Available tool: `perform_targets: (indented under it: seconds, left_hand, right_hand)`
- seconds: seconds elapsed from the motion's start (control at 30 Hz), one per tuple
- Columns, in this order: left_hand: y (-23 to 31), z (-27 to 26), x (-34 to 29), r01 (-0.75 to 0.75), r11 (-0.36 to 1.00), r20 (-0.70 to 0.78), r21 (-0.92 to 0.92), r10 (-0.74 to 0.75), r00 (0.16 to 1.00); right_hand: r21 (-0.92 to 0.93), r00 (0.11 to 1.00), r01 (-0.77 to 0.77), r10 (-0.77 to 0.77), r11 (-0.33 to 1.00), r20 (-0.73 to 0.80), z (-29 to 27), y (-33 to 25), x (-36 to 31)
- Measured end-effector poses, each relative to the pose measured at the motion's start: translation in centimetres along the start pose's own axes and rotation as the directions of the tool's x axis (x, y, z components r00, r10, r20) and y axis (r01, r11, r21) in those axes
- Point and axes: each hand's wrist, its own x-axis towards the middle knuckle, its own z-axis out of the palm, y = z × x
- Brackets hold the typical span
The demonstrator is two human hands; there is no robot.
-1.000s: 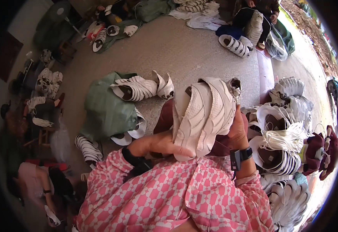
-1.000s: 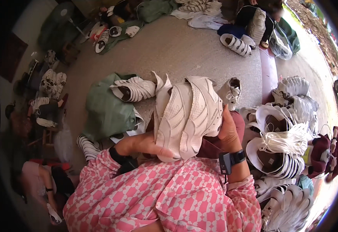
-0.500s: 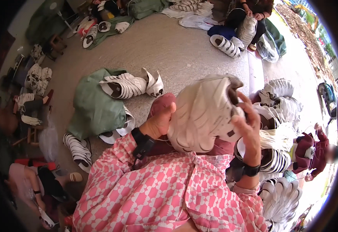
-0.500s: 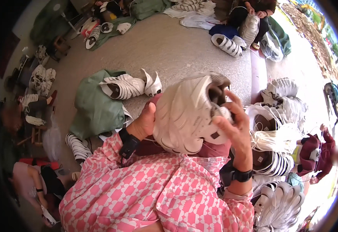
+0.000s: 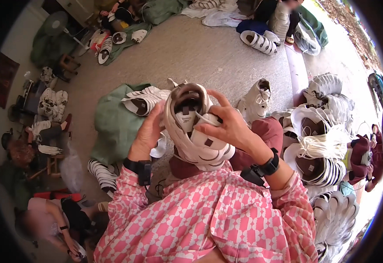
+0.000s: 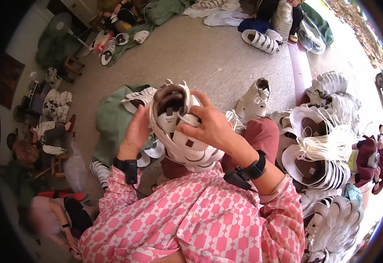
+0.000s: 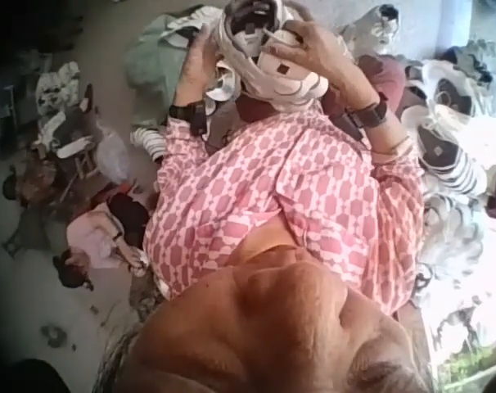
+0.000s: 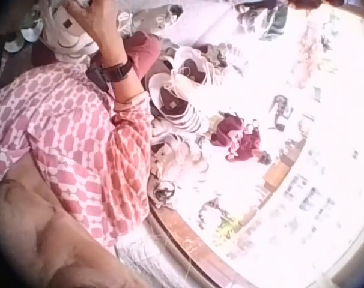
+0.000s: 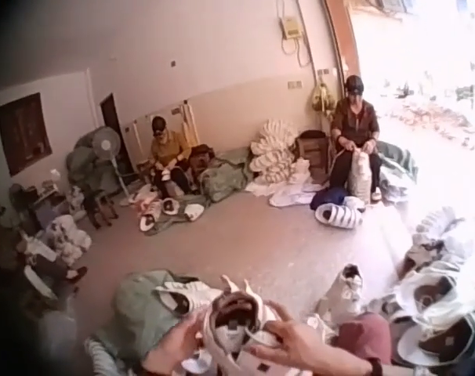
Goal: The recorder is threading laces into a shoe and organizing shoe parts while sitting on the floor.
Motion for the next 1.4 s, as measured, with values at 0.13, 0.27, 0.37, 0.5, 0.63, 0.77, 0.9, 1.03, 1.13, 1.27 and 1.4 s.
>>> perform_targets:
  seconds: [0.13, 0.27, 0.37, 0.5, 0.63, 0.77, 0.9, 1.03, 1.13, 1.27, 1.4]
  left_hand:
    - [2.4, -0.6, 0.7, -0.157, 0.947, 0.115, 0.282, 0.129, 0.985]
    - [2.3, -2.6, 3.0, -0.081, 0.882, -0.057, 0.463, 0.121, 0.991]
    - [2.0, -5.0, 4.2, 0.021, 0.896, -0.108, 0.444, 0.030, 0.994]
    - [2.4, -7.8, 5.1, 0.087, 0.927, -0.033, 0.365, -0.081, 0.996]
    - [3.3, -8.6, 5.1, 0.108, 0.899, -0.009, 0.424, -0.115, 0.993]
    - [2.5, -8.3, 4.7, 0.177, 0.830, -0.162, 0.529, -0.105, 0.981]
    - [1.5, -9.7, 4.6, 0.272, 0.823, -0.285, 0.498, -0.141, 0.948]
    - [1.3, -11.7, 5.5, 0.123, 0.810, -0.096, 0.573, -0.083, 0.992]
    - [1.7, -11.7, 6.3, 0.058, 0.794, 0.008, 0.605, -0.079, 0.997]
    - [2.9, -9.1, 6.5, 0.070, 0.631, -0.018, 0.772, -0.089, 0.996]
    - [3.8, -5.7, 6.2, -0.036, 0.503, 0.026, 0.864, 0.026, 0.999]
  right_hand:
    - [-0.066, 0.990, -0.009, 0.018, 0.998, 0.136, 1.4, 1.0, 1.9]
    - [0.505, 0.984, -0.161, 0.097, 0.848, 0.151, 0.7, 4.4, 2.1]
    - [0.504, 0.981, -0.191, 0.179, 0.842, 0.073, 0.4, 7.6, 1.2]
    - [0.490, 0.907, -0.418, 0.325, 0.765, 0.267, 1.6, 10.4, -0.9]
    - [0.351, 0.927, -0.332, 0.234, 0.875, 0.292, 2.6, 10.2, -1.6]
    - [-0.034, 0.956, -0.240, 0.242, 0.970, 0.166, 0.4, 7.7, -2.4]
    - [0.631, 0.917, -0.356, 0.388, 0.689, 0.094, -7.3, 4.5, -6.1]
    - [0.739, 0.912, 0.298, 0.049, 0.605, -0.408, -15.9, 2.1, -10.5]
    - [0.652, 0.876, 0.461, -0.191, 0.603, -0.443, -21.9, 0.6, -13.4]
    - [0.556, 0.776, 0.521, -0.087, 0.648, -0.625, -28.0, -0.2, -17.5]
    - [0.392, 0.642, 0.492, -0.020, 0.778, -0.766, -34.7, 0.4, -22.1]
